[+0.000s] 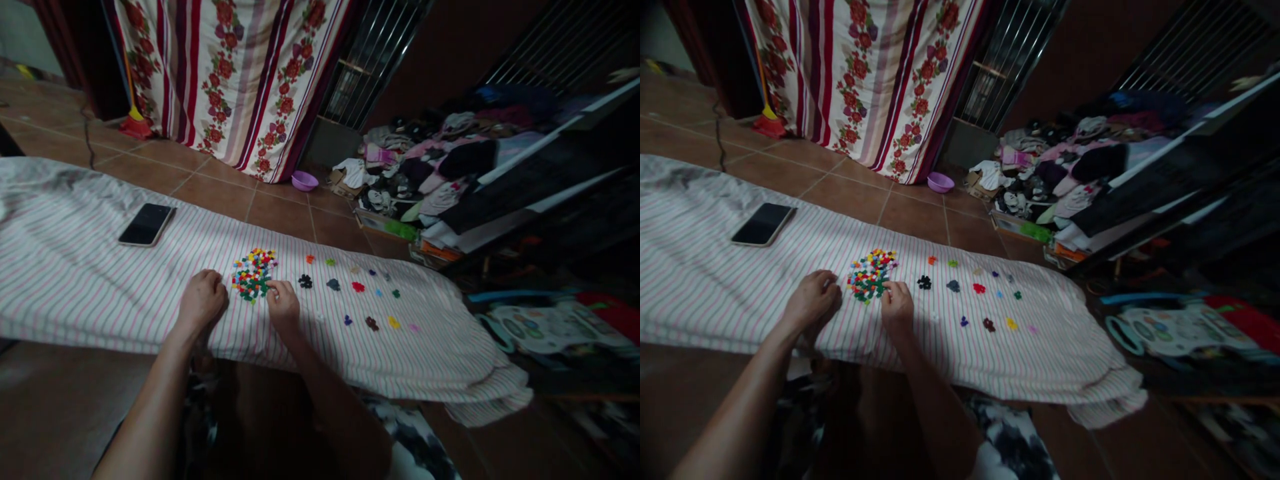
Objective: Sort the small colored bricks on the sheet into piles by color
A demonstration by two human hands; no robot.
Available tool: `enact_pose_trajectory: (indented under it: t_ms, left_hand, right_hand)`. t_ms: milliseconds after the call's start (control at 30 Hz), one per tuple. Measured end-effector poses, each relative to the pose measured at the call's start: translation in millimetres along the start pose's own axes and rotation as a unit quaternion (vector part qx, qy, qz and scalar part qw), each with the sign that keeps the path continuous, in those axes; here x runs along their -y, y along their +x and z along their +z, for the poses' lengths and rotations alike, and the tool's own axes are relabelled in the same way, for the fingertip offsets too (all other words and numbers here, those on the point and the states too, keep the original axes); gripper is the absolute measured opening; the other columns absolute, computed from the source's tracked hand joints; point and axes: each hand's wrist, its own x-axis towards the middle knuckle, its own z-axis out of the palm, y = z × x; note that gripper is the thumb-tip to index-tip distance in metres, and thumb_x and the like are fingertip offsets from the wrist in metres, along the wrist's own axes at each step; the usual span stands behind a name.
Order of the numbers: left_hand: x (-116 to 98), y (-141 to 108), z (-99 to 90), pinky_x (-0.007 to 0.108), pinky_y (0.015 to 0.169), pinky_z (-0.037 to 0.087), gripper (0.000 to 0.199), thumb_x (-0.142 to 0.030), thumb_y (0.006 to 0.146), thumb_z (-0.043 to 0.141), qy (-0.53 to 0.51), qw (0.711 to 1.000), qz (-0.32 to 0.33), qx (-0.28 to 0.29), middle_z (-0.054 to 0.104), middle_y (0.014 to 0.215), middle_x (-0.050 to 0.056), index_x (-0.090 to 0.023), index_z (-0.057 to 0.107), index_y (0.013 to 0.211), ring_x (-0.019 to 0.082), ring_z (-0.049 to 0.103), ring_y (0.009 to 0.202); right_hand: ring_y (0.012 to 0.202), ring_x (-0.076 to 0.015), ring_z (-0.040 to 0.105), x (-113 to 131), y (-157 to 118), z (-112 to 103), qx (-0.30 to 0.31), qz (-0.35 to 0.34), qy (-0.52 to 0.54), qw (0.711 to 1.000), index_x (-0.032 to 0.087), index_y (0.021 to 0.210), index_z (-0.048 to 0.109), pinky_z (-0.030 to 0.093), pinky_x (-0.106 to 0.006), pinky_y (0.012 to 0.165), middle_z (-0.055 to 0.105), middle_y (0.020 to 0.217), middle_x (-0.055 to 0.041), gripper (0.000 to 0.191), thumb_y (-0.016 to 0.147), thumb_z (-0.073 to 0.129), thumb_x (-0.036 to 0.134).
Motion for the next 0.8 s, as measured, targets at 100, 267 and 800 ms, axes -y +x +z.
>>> enact_pose_trajectory:
  t_ms: [100,267,800]
  left_hand:
    - [-0.6,0.2,2.8,0.034,0.095,0.046,0.036,-0.027,0.082,0.034,0.016,1.000,0.005,-0.004,0.069,0.100,0.013,-0.015,0.067,0.090,0.023,0.062,0.100]
    - [-3.7,0.0,3.6,0.034,0.095,0.047,0.040,-0.029,0.084,0.032,0.043,0.999,0.008,0.000,0.069,0.102,0.014,-0.014,0.068,0.093,0.024,0.063,0.100]
    - [-27.4,0.2,-6.1,0.042,0.083,0.051,0.055,-0.043,0.088,0.029,0.064,0.993,-0.096,0.037,0.069,0.107,0.022,-0.009,0.067,0.109,0.032,0.065,0.099]
  right_hand:
    - [0.086,-0.0178,0.060,3.5,-0.9,-0.3,0.013,0.002,-0.015,1.000,0.020,0.099,0.068,0.048,-0.029,0.087,0.064,0.096,-0.0064,0.029,0.083,0.045,0.012]
    - [0.094,-0.0185,0.060,5.6,-1.2,-2.1,0.036,-0.001,-0.047,0.998,0.020,0.103,0.066,0.047,-0.029,0.091,0.063,0.099,-0.0070,0.028,0.085,0.046,0.011]
    - [0.098,-0.0174,0.064,7.2,-3.8,-6.6,-0.014,0.039,-0.010,0.999,0.023,0.105,0.069,0.049,-0.027,0.090,0.068,0.101,-0.0037,0.030,0.087,0.048,0.010]
